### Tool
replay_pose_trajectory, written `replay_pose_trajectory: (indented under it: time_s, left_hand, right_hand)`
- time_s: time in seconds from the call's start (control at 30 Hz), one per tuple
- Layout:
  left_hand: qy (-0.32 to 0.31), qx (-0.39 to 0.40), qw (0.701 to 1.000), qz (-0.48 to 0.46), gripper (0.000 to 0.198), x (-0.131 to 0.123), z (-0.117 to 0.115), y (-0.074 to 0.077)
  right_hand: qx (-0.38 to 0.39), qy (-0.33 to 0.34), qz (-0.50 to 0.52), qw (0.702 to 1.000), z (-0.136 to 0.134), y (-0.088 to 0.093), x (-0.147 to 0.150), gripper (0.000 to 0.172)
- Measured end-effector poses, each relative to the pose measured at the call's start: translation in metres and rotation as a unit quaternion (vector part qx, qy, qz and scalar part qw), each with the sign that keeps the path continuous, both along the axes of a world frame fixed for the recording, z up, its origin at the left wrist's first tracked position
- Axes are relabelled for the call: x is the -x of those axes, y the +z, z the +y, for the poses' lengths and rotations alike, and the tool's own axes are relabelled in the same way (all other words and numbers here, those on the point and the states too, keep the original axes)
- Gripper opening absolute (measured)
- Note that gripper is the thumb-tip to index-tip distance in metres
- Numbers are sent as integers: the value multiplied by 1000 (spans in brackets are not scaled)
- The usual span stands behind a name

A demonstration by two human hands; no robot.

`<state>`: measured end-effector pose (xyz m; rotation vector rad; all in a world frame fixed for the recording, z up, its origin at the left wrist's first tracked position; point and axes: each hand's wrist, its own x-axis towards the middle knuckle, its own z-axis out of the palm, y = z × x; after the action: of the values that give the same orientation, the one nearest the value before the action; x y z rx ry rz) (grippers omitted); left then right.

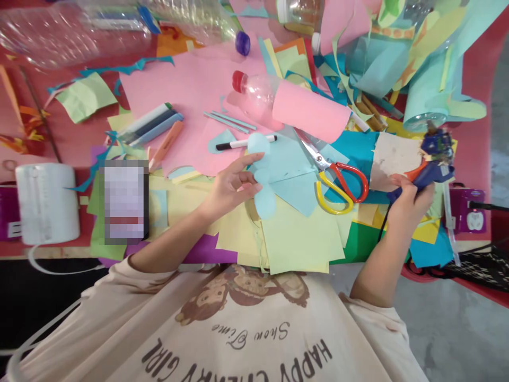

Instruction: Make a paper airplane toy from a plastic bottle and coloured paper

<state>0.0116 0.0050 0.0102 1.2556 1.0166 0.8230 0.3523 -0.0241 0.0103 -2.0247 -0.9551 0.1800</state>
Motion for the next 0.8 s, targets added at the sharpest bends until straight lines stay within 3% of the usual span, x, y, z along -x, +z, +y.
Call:
replay_pose_trajectory:
  time_s: [0.1,0.17,0.3,0.43,0.6,0.7,0.8]
  left_hand:
    - [1,14,1000,10,62,0,0,1]
    - [1,17,1000,16,63,1,-1,1]
    - [-1,-14,1000,18,62,1,-2,0]
    - [-10,-42,999,7,62,2,-1,-3]
    - [-13,-44,999,2,64,3,0,-5]
    - [-9,-39,999,4,64,4,0,-4]
    - [-7,-33,999,5,65,4,1,-2]
  right_hand:
    - [-175,-12,142,974,-6,12,17,32]
    - [-195,37,227,953,-10,23,26,27]
    - [-92,140,396,903,-16,40,38,17]
    - [-69,165,409,895,-14,42,58,30]
    - [-6,247,478,843,-13,37,77,30]
    - [37,292,512,807,-13,33,79,38]
    - [92,331,492,800,-14,30,82,36]
